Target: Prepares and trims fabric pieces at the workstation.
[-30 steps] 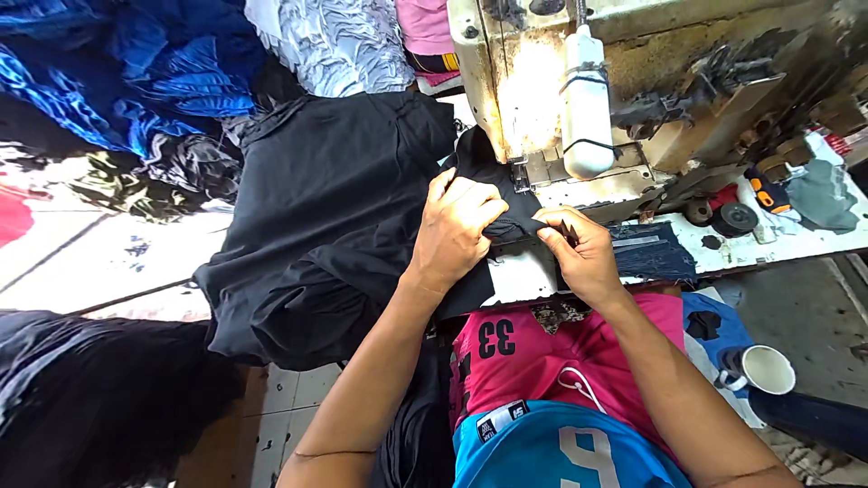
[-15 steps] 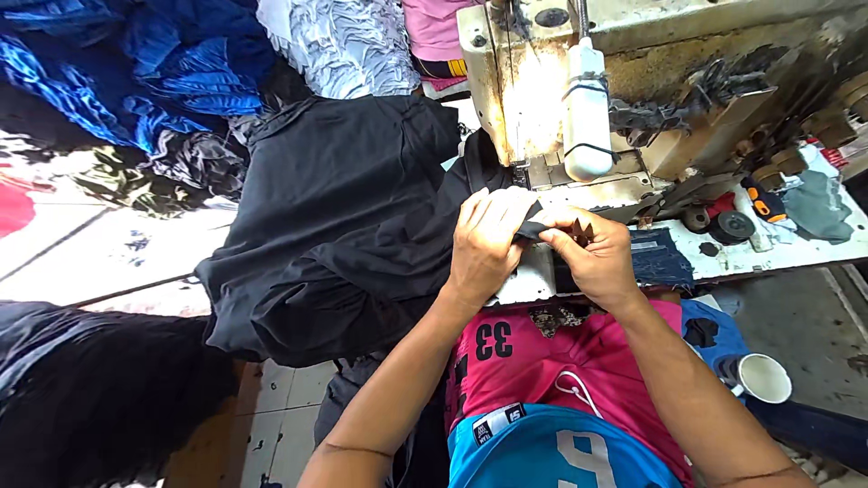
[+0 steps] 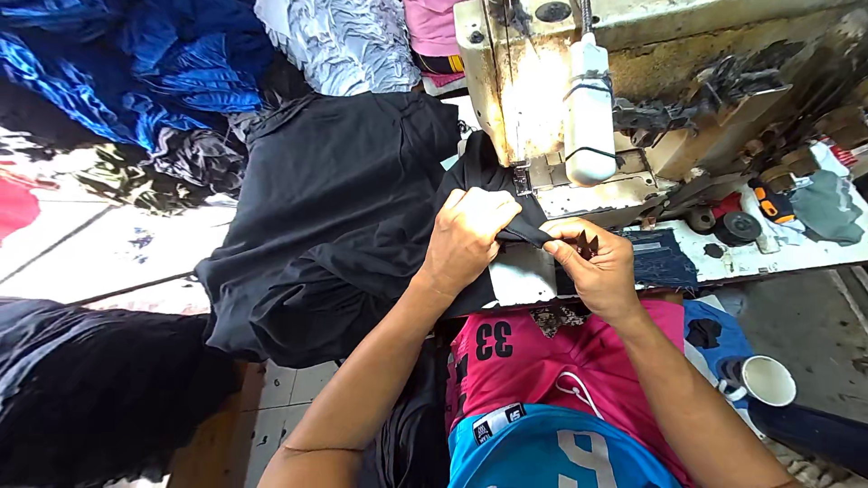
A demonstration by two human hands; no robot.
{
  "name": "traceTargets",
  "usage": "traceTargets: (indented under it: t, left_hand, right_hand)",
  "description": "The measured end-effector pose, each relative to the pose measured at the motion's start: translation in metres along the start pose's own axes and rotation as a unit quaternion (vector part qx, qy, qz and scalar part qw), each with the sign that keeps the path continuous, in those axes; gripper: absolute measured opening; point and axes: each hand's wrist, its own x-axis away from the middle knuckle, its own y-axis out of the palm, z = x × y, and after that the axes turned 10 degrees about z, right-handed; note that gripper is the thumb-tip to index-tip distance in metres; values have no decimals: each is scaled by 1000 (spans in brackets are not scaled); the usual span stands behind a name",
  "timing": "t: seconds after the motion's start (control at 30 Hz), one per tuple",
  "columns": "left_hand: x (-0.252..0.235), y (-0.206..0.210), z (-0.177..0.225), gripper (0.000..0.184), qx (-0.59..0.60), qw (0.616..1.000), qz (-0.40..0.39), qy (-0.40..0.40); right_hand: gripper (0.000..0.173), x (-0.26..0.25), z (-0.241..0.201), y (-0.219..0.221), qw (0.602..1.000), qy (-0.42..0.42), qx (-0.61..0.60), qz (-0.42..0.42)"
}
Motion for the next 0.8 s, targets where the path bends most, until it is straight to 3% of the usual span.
traceTargets:
  t: [0.33,0.57,0.73,0.8]
  left_hand:
    - [2,-6,-2,32,-15,999,-29,15]
    - [-10,-5,-17,34,-35,998,-41,-12]
    - [-16,-21,-14,20,60,994,-90,24]
    - [-18,-34,-15,40,75,988,-126,48]
  right_hand:
    - [11,7,12,0,999,32,8,5]
    - [11,-10,12,15,998,1,64,16]
    - [12,-18,16,19,998,-15,57,4]
    - [13,-18,17,18,997,-31,70,-7]
